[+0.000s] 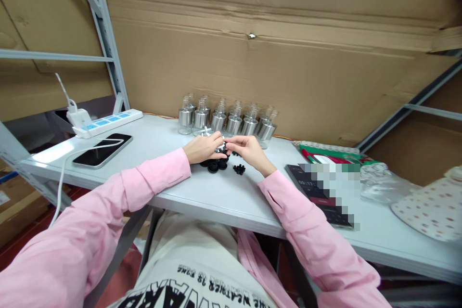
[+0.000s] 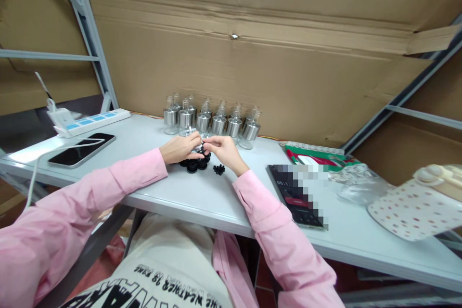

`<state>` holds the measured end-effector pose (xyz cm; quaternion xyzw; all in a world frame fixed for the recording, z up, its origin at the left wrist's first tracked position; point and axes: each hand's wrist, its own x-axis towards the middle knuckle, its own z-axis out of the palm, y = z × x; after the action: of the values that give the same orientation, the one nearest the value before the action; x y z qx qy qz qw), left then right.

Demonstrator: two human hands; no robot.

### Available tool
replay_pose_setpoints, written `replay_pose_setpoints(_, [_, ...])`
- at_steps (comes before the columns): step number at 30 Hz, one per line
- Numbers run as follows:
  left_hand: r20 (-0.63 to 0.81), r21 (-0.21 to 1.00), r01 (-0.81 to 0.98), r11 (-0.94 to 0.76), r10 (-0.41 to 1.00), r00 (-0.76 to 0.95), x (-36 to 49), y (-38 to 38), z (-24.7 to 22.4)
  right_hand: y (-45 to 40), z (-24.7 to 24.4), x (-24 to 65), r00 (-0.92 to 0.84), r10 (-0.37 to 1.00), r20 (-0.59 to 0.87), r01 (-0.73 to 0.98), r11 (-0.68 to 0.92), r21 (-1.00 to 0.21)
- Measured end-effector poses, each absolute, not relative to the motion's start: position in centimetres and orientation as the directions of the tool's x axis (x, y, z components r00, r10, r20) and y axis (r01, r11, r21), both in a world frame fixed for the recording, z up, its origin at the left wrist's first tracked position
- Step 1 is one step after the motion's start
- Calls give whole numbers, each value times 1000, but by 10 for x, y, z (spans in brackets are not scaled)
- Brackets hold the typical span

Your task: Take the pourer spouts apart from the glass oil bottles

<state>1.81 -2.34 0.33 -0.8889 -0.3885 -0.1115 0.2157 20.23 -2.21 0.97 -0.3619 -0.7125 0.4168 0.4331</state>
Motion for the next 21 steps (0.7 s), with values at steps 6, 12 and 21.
replay_pose_setpoints(6, [368,-245,752,-612,659,656,18,-23,5,-23,11,202,-343,888,307,175,381,-908])
replay_pose_setpoints(12, [374,-186,750,-635,660,651,17,-24,6,-22,9,202,-382,881,280,108,343,-933])
replay_pose_setpoints(21, [384,-137,741,-658,654,652,18,-25,4,-21,5,200,-389,874,290,73,343,-936])
